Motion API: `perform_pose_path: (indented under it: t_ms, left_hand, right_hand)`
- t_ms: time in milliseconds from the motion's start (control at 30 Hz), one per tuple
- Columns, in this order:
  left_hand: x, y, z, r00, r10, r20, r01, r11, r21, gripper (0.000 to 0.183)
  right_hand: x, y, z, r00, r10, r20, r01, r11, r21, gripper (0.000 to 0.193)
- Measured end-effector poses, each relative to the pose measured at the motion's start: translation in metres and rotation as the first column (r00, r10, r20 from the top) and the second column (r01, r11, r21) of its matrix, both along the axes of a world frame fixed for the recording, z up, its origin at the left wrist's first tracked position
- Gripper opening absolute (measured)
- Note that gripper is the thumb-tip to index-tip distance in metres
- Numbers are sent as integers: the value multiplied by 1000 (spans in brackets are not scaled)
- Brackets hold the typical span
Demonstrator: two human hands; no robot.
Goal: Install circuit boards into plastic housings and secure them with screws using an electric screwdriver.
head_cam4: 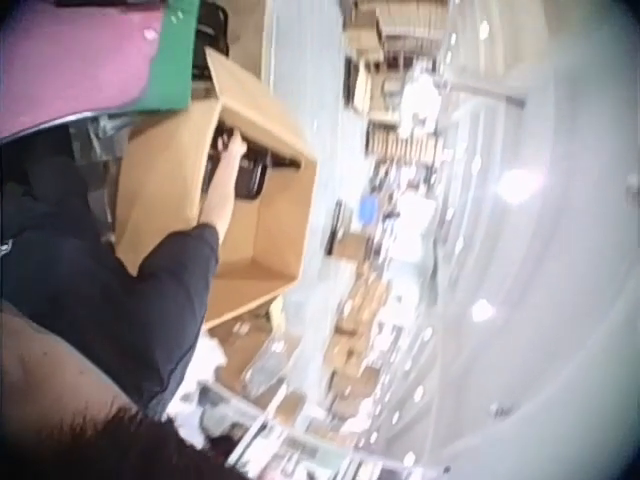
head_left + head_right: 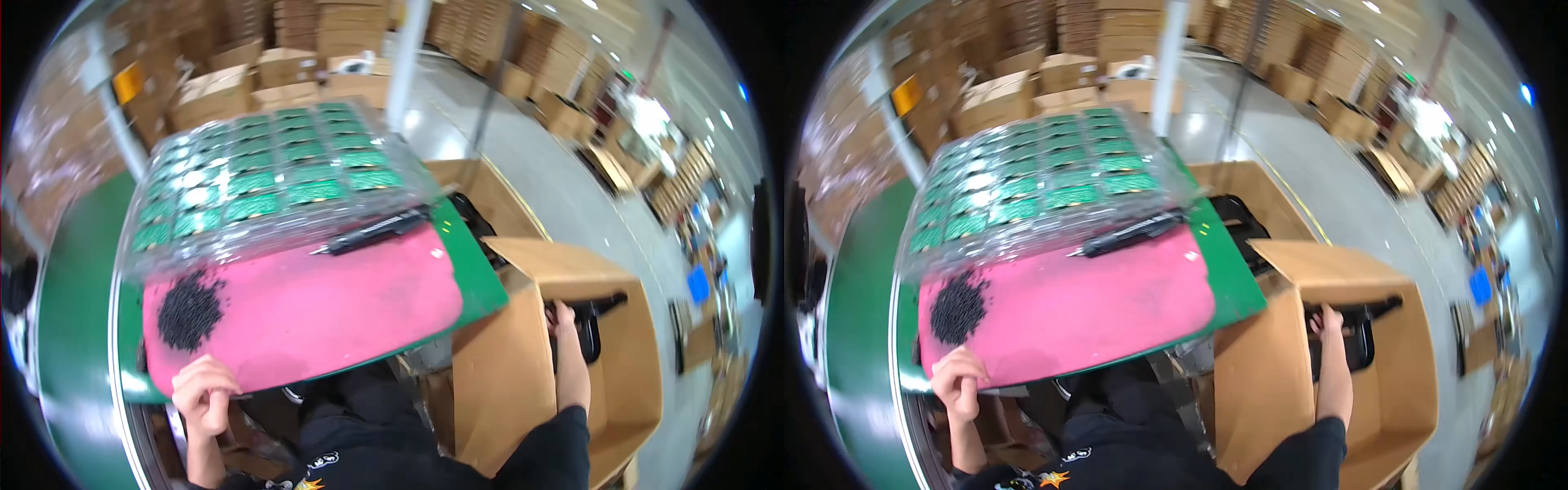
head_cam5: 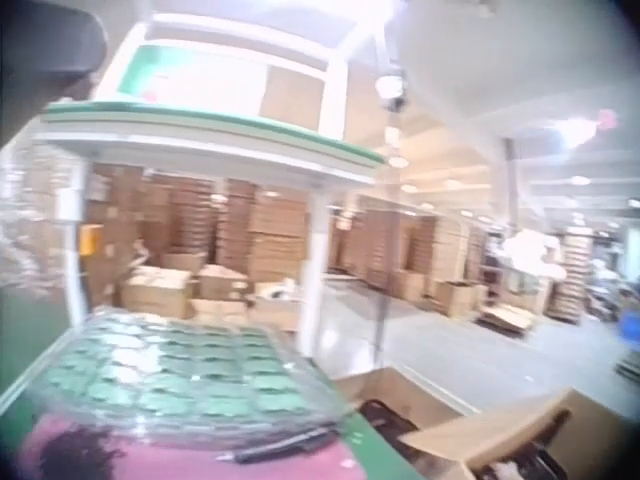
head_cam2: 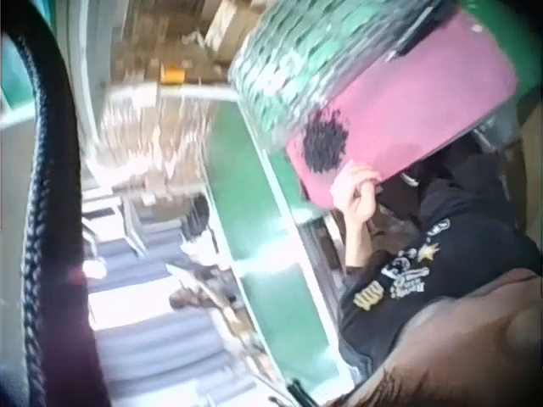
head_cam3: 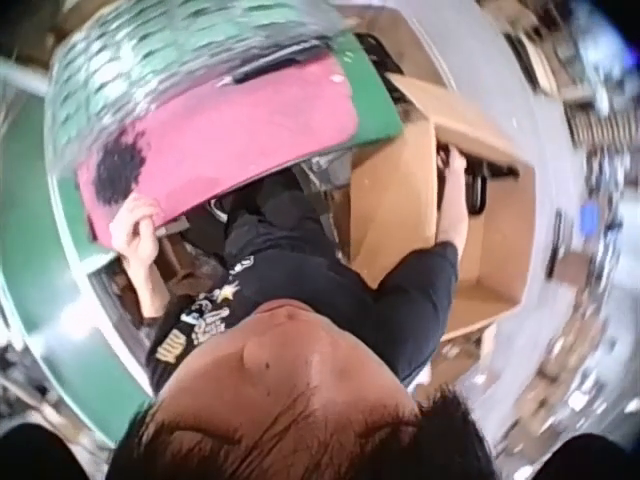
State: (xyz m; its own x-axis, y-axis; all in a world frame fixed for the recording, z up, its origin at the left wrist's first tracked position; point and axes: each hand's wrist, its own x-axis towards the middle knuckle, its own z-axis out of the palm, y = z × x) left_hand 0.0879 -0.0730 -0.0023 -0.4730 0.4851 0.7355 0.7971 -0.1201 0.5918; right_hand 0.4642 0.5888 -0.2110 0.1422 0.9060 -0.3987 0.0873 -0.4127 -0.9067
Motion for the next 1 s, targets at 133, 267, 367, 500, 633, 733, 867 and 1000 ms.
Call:
perform_pose_path:
  t_ms: [133,267,367,500,633,733,867,1000]
  left_hand:
    - [-3,-8,5,999,6,-42,-9,998,-66,18]
    - [-24,2,8,993,-60,-101,52,995,-83,20]
    - [-45,22,17,978,-126,-164,118,991,-56,21]
    - [-80,47,37,961,-133,-242,102,985,-138,19]
    - [-98,65,43,999,-41,16,42,994,-104,14]
    - [-111,68,28,991,2,131,12,994,-106,14]
    - [-122,64,1,986,11,168,38,957,-288,13]
    - [-114,67,-11,998,-45,53,68,779,-623,36]
  right_hand:
    - [3,19,35,983,130,-127,-123,990,61,27]
    - [44,-2,126,910,216,-354,-107,947,303,23]
    - [57,-73,195,850,378,367,-515,744,426,37]
    - [101,-128,200,519,-43,854,-744,469,476,69]
    - [77,-161,220,292,-190,937,-924,195,328,55]
    - [-43,-242,262,80,106,991,-994,-64,87,40]
    - [-129,-256,241,-149,-63,987,-883,-440,-161,29]
    - [-194,-274,243,-312,249,917,-876,-448,-176,26]
